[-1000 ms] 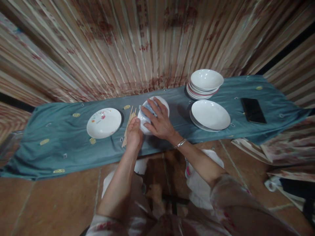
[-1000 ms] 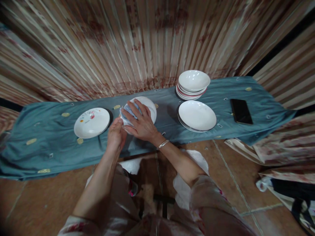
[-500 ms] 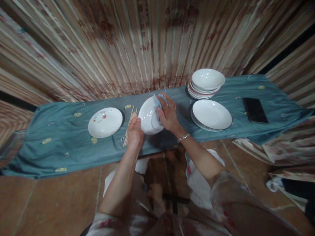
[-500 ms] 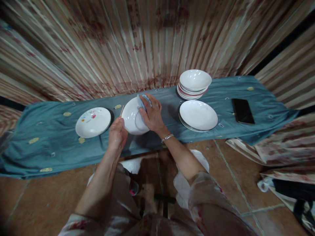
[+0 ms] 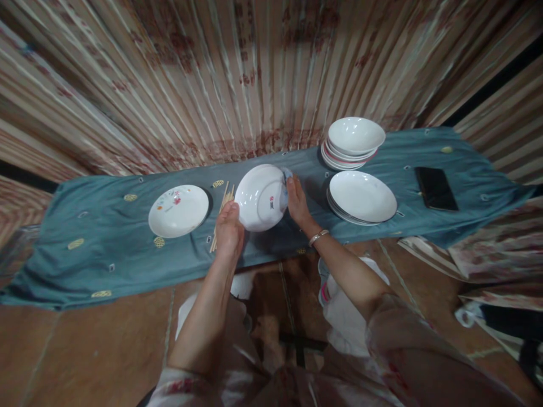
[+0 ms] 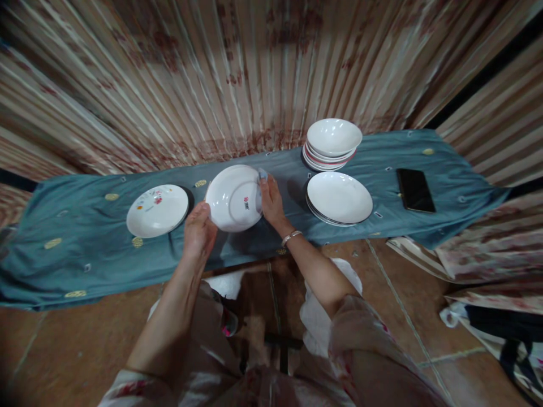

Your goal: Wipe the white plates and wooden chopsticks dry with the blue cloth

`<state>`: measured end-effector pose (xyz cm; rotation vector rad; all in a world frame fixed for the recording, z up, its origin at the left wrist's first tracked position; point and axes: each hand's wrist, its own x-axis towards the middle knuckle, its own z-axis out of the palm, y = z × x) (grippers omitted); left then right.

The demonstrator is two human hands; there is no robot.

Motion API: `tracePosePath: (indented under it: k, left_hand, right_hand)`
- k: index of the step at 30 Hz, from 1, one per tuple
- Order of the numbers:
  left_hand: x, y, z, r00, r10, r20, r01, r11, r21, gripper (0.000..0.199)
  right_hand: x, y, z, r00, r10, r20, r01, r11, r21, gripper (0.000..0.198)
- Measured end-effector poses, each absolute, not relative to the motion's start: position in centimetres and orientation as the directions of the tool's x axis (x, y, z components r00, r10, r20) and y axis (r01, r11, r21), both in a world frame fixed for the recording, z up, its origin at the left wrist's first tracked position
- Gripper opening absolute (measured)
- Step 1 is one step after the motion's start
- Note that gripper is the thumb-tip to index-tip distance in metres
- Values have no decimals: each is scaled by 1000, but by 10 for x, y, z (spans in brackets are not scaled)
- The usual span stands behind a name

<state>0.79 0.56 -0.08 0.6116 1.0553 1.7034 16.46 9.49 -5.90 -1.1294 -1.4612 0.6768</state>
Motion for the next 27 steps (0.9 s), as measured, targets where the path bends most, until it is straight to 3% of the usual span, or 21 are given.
tracePosePath:
  k: [9, 16, 27]
  left_hand:
    - [10, 5, 2, -394, 916, -74, -456, -125, 881, 33]
    - [10, 6, 1, -391, 919, -51, -470, -152, 869, 27]
    - [28, 7, -5, -357, 934, -25, -473, -157, 867, 46]
  right_hand:
    - [165, 93, -81, 145, 966, 213, 142, 193, -971, 79]
    - [165, 94, -87, 207, 967, 148, 47, 141, -989, 67]
    - [177, 110, -67, 170, 953, 253, 137, 231, -963, 65]
